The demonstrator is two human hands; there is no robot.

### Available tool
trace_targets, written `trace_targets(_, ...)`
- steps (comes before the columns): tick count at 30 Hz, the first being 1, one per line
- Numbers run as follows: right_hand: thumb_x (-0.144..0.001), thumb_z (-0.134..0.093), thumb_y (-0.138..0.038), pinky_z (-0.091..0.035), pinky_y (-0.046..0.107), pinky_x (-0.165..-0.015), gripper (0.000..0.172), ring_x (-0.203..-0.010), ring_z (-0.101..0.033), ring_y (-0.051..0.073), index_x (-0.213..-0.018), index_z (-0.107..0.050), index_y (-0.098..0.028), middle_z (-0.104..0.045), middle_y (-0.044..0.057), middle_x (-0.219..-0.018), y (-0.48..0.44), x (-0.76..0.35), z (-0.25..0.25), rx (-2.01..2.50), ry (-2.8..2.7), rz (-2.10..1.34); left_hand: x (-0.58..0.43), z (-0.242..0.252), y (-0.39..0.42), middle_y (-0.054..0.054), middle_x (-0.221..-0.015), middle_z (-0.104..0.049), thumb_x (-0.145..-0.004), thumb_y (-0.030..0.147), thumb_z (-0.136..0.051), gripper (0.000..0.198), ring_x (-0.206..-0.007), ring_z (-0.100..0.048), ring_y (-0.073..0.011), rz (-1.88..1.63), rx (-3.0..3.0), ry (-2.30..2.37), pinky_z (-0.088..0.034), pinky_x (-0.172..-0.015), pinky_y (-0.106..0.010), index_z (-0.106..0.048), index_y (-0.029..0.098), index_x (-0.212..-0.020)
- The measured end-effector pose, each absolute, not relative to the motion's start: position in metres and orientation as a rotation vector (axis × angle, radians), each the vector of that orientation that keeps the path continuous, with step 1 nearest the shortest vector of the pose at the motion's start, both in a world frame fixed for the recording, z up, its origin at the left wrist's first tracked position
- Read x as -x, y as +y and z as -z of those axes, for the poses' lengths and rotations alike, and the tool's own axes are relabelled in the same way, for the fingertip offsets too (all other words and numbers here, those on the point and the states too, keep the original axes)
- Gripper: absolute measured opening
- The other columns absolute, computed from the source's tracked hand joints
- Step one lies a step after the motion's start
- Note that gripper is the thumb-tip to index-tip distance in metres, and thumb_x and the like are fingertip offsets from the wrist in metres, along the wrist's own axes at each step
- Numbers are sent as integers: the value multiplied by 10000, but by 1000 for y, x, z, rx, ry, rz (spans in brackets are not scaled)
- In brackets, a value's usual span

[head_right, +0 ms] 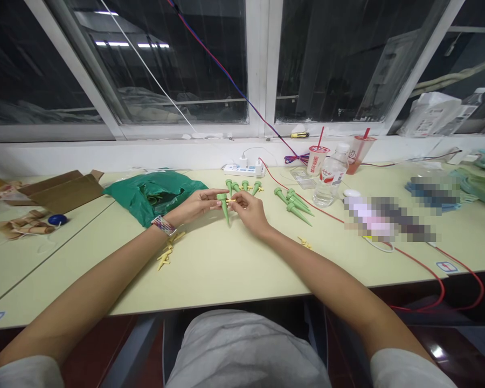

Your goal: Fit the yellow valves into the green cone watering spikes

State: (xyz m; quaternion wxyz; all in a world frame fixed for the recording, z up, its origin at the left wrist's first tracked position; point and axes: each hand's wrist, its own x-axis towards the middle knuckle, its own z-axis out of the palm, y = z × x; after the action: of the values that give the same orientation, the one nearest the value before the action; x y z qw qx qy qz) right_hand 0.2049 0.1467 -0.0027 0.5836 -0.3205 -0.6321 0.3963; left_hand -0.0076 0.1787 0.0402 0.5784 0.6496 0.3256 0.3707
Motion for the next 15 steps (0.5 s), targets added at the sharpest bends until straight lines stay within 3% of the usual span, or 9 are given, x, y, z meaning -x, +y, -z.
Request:
trace_targets(7,-869,-745,-388,-575,333,-776,186,-789,-750,206,-921,-677,-223,-723,6,-803,143,-207,-1,758,-1522,-898,5,-39,177,-19,-800,-718,-730,264,-902,568,-739,-639,-132,-881,-1526,782,-559,-846,-337,-764,188,-1275)
trace_targets(15,-839,-768,-427,-578,344,-768,238,-771,-729,201,-877,-651,-224,-713,8,-789,142,-207,-7,742,-1517,-918,5,-41,177,-80,-891,-779,-715,250,-917,595,-848,-729,-194,-889,-1464,775,-571,-879,-348,-746,154,-1276)
